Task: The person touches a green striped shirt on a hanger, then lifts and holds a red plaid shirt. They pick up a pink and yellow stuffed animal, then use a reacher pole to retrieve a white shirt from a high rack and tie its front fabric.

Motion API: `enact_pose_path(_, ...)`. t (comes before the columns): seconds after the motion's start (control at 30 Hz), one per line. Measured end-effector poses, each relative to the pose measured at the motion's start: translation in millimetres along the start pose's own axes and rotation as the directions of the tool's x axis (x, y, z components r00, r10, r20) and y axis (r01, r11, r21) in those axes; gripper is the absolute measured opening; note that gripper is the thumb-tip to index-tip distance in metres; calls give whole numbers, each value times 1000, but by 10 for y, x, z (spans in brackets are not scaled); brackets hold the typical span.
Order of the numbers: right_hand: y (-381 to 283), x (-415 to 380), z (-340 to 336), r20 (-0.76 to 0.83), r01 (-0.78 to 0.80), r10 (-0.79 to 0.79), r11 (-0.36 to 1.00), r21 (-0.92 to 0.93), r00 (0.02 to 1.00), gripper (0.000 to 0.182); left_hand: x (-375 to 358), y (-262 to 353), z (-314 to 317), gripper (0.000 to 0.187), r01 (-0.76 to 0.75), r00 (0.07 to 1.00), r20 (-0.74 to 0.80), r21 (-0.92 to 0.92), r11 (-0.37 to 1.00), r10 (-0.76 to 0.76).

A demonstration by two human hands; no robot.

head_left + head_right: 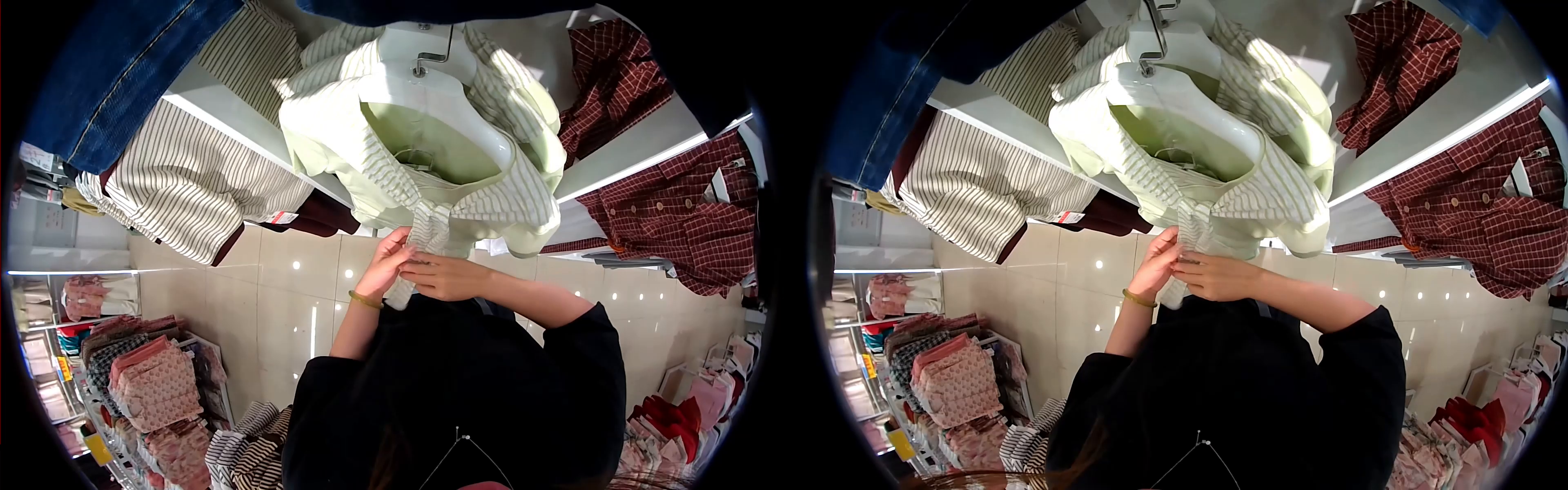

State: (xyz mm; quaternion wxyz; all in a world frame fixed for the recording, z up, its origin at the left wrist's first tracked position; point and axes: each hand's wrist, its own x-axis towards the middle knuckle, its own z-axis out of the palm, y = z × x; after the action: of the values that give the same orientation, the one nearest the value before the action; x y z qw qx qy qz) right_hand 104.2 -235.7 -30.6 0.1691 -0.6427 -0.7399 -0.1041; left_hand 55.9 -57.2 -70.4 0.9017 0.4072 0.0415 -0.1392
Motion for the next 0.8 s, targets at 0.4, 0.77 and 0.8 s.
enact_pose_path(0.4, -61, -154, -1007, -887, -856, 268, 467, -221, 376, 35, 169, -114, -389, 23, -123, 987, -30, 495, 860, 158)
enact_pose_path(0.77, -441, 522, -1328, -394, -773, 829, 533, 344, 396, 72, -372, 229, -768, 42, -326, 928, -206, -50, 944, 310)
enact_pose_path(0.8, -443, 528, -1317, -382, -759, 829, 541, 361, 409, 73, -393, 222, -862, 41, -352, 928, -161, -83, 932, 336)
